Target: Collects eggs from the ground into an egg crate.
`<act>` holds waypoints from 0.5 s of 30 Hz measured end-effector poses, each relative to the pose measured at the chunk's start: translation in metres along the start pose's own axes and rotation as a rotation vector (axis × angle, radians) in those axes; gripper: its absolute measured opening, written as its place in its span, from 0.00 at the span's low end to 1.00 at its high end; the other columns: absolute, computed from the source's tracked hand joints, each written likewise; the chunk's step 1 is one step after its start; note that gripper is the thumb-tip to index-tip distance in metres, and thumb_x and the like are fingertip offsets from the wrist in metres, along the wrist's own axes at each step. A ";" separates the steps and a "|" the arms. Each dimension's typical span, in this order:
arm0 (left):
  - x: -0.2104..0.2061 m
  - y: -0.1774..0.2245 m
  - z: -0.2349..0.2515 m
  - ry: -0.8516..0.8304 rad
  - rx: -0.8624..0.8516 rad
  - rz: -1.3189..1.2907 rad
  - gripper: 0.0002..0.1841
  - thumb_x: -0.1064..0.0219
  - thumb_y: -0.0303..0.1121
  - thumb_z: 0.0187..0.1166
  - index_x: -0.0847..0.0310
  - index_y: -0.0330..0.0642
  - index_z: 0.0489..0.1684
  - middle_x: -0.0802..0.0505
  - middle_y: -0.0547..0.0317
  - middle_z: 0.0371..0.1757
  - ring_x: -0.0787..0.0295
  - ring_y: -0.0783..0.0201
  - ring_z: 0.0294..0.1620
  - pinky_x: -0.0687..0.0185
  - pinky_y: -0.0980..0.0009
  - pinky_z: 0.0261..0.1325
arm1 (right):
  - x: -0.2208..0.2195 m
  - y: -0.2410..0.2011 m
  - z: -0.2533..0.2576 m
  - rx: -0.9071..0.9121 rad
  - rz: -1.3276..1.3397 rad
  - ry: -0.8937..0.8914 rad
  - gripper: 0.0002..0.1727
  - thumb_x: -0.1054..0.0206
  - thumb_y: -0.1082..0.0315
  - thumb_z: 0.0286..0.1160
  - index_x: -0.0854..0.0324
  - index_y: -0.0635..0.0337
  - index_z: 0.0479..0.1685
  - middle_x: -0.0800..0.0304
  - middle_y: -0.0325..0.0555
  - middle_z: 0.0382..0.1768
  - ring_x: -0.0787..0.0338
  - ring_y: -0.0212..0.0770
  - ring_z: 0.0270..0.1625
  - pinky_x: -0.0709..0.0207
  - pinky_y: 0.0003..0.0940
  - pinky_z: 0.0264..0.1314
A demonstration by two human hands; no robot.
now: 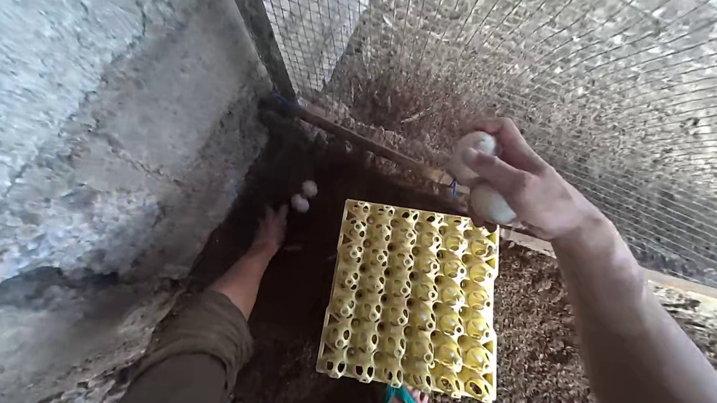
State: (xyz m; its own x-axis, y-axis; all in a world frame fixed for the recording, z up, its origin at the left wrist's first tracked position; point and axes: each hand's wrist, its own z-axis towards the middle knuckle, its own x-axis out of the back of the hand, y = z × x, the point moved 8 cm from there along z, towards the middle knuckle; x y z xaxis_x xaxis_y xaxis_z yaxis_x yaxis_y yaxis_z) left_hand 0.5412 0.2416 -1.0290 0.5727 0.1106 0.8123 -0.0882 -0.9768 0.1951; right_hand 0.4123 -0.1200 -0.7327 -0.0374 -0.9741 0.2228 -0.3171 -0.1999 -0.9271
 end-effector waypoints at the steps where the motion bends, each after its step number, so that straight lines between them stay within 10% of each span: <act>1: -0.001 0.001 -0.001 0.000 -0.002 -0.009 0.28 0.42 0.30 0.89 0.39 0.43 0.89 0.43 0.21 0.88 0.27 0.23 0.76 0.24 0.36 0.73 | 0.004 0.003 -0.010 -0.007 -0.015 0.009 0.19 0.44 0.55 0.88 0.33 0.41 0.74 0.13 0.43 0.38 0.15 0.38 0.18 0.18 0.34 0.14; 15: 0.045 -0.012 -0.042 0.011 -0.088 -0.184 0.35 0.28 0.34 0.79 0.39 0.37 0.85 0.27 0.24 0.78 0.22 0.28 0.72 0.23 0.35 0.71 | 0.045 0.072 -0.095 -0.019 0.045 0.154 0.18 0.45 0.53 0.85 0.30 0.34 0.71 0.12 0.34 0.36 0.13 0.32 0.20 0.15 0.30 0.16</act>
State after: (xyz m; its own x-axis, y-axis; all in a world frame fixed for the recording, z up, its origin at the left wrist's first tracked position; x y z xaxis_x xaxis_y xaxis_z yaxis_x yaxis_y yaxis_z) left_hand 0.5337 0.2660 -0.9719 0.5772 0.2883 0.7640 -0.0535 -0.9202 0.3877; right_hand 0.2981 -0.1687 -0.7607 -0.1968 -0.9541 0.2259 -0.3297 -0.1525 -0.9317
